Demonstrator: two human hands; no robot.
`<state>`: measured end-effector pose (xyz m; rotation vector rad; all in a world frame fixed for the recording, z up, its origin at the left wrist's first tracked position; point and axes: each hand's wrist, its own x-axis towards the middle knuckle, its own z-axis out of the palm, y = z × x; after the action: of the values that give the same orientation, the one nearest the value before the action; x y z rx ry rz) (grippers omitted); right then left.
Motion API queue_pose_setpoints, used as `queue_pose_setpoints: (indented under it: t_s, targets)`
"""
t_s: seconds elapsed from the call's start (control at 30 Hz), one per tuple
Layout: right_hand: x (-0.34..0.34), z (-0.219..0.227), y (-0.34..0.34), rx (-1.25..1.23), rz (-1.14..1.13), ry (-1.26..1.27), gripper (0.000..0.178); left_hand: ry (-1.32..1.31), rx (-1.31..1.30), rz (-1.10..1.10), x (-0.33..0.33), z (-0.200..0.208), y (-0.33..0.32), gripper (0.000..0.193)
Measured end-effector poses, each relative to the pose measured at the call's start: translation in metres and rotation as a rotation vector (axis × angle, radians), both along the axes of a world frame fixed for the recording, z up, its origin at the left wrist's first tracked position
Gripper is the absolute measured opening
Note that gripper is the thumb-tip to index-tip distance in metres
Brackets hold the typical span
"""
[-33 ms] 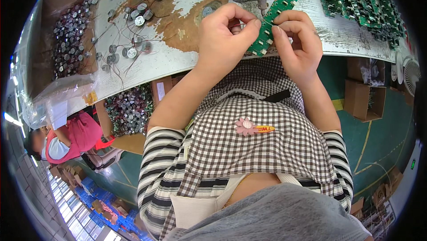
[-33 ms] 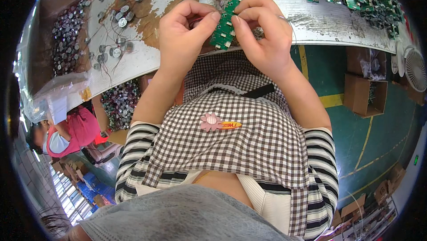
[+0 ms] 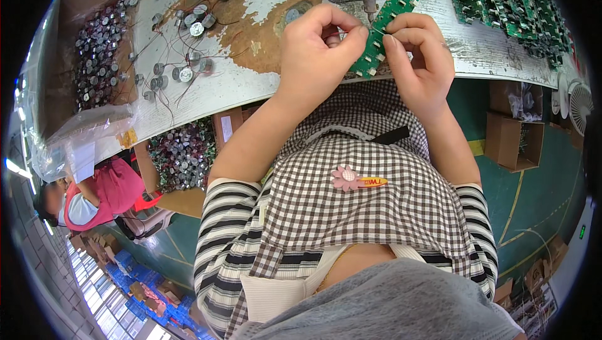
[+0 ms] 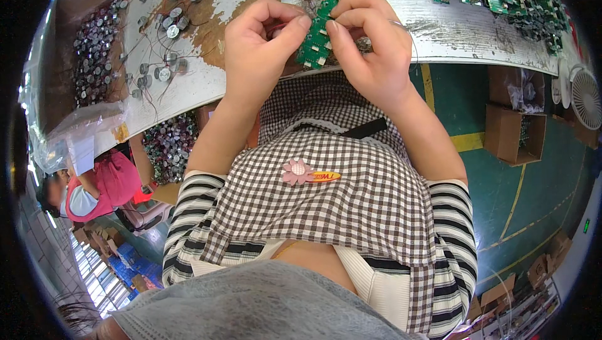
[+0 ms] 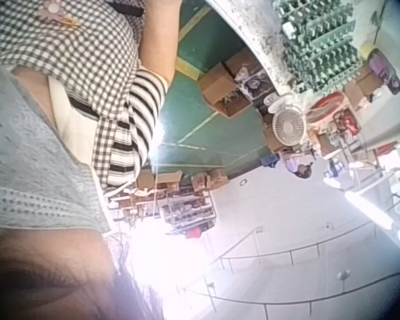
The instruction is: The person solders small motor wires onto printed circuit boards using a soldering iron.
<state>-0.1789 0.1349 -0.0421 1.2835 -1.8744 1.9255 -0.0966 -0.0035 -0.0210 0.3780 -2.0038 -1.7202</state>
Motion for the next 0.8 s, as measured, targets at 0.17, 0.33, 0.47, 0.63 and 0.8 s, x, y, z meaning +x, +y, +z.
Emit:
queue_pose_setpoints:
  t_s: [0.17, 0.33, 0.47, 0.63, 0.8]
  targets:
    - [-0.008, 0.005, -0.005, 0.0, -0.021, 0.097, 0.009, 0.033, 0.003, 0.013, -0.006, 0.003, -0.002, 0.009]
    - [-0.001, -0.003, -0.001, 0.016, 0.004, -0.011, 0.01, -0.091, -0.126, -0.022, 0.0, 0.003, -0.003, 0.009]
    - [0.005, 0.001, 0.001, 0.071, -0.116, 0.162, 0.011, -0.033, -0.184, -0.008, 0.006, 0.002, -0.001, 0.009]
    - [0.002, -0.009, 0.007, -0.083, 0.019, -0.124, 0.006, -0.044, -0.102, -0.146, 0.008, 0.008, -0.007, 0.011]
    - [0.003, -0.01, 0.004, -0.149, 0.038, -0.236, 0.002, 0.338, -0.802, 0.092, 0.009, 0.02, -0.071, 0.02]
